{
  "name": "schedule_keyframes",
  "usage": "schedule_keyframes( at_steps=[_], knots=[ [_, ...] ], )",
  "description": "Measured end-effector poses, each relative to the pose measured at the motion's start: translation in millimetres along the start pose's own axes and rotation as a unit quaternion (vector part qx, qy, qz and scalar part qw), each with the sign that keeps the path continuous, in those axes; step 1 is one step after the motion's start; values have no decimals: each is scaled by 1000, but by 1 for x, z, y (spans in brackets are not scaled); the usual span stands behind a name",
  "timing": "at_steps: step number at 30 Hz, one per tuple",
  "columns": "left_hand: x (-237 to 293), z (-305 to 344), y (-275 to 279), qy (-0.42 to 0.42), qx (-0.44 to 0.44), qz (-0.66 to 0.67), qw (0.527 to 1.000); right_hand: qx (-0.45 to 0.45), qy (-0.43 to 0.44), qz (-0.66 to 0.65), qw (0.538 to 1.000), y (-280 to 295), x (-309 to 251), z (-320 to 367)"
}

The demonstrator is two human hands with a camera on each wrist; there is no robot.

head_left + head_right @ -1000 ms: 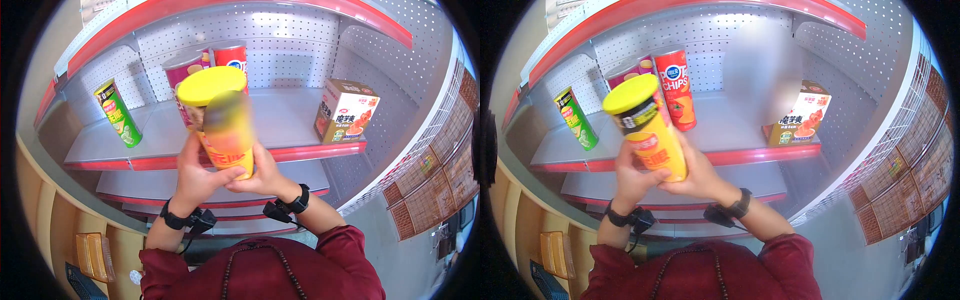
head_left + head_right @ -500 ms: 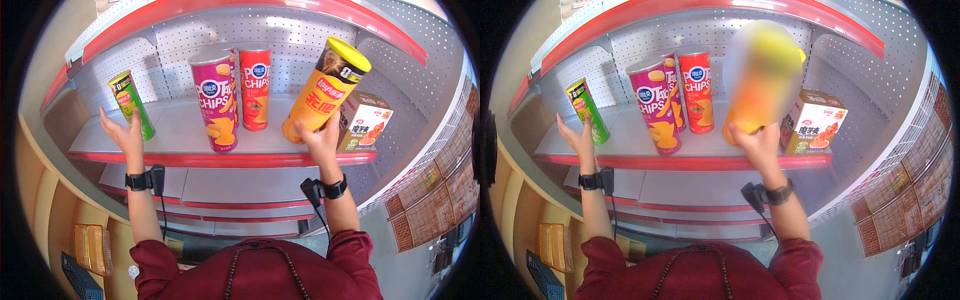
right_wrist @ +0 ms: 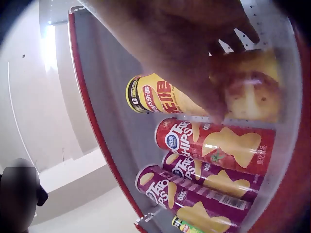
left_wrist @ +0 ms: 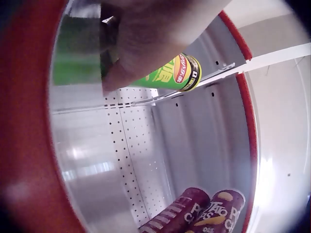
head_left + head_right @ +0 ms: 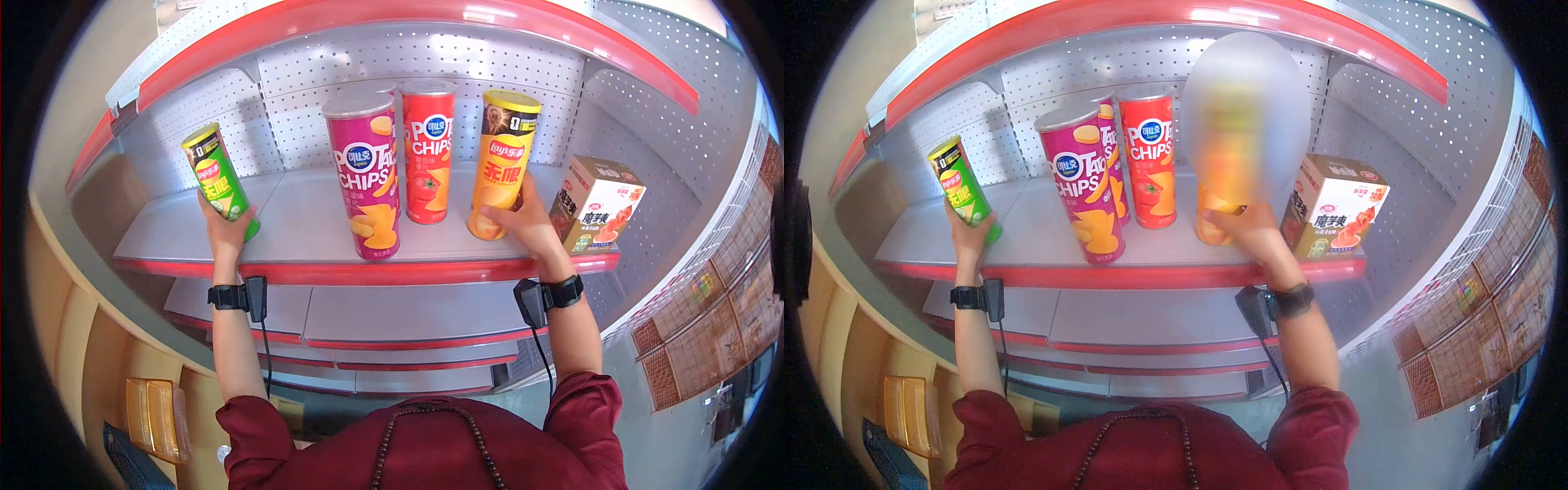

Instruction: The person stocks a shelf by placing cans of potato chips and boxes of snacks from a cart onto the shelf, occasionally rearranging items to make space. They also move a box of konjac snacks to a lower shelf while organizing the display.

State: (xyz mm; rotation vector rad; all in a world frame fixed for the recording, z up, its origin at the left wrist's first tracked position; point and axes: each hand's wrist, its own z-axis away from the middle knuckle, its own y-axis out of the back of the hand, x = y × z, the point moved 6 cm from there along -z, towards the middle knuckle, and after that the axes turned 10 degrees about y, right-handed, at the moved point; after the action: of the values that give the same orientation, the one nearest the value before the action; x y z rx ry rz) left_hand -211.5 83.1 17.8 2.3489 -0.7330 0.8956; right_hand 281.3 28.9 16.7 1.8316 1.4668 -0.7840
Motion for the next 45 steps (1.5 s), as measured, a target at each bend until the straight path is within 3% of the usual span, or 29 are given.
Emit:
schedule_keyframes(
  at_steps=[4, 8, 13, 16, 18, 25, 27, 28, 30, 31, 33, 34, 37, 38, 40, 42, 43, 45],
  knots=[
    [-2, 2, 0, 79, -24, 8, 997, -35, -26, 42, 998, 1, 9, -7],
    [-10, -1, 2, 50, 8, -5, 999, -57, -43, 34, 997, -4, 10, -16],
    [25, 14, 22, 43, 49, 66, 996, -77, -77, 58, 992, -15, -2, -19],
    [42, 18, 37, -14, 64, 110, 992, -78, -86, 34, 993, -20, -1, -21],
    [64, 29, 42, -6, 8, 196, 981, -79, -78, 31, 993, -21, 2, -22],
    [111, 72, 54, 11, -100, 276, 956, -122, -41, 100, 987, -12, 26, -29],
    [125, 87, 53, 8, -122, 293, 948, -31, 75, 257, 963, 4, 27, -30],
    [132, 95, 50, 9, -135, 317, 939, -45, 84, 250, 964, -6, 17, -28],
    [150, 114, 47, 11, -147, 341, 928, 98, 227, 310, 918, 1, -35, -15],
    [159, 125, 42, 9, -174, 371, 912, 96, 230, 309, 918, -1, -41, -13],
    [169, 147, 30, -7, -189, 366, 911, 47, 255, 192, 947, -8, -54, -2],
    [176, 159, 22, -26, -207, 362, 908, -23, 256, 159, 953, -19, -65, 8],
    [201, 195, -8, -72, -248, 294, 920, -210, 302, 64, 928, -55, -96, 43],
    [210, 201, -18, -74, -258, 301, 915, -207, 289, 14, 934, -60, -96, 52],
    [229, 213, -37, -144, -256, 174, 940, -199, 274, -31, 940, -64, -97, 62],
    [232, 222, -63, -139, -256, 186, 938, -148, 258, 38, 954, -56, -99, 65],
    [240, 223, -73, -155, -246, 194, 937, -131, 193, -18, 972, -48, -90, 64],
    [257, 223, -93, -181, -236, 197, 934, -106, 179, -16, 978, -28, -89, 56]
  ],
)
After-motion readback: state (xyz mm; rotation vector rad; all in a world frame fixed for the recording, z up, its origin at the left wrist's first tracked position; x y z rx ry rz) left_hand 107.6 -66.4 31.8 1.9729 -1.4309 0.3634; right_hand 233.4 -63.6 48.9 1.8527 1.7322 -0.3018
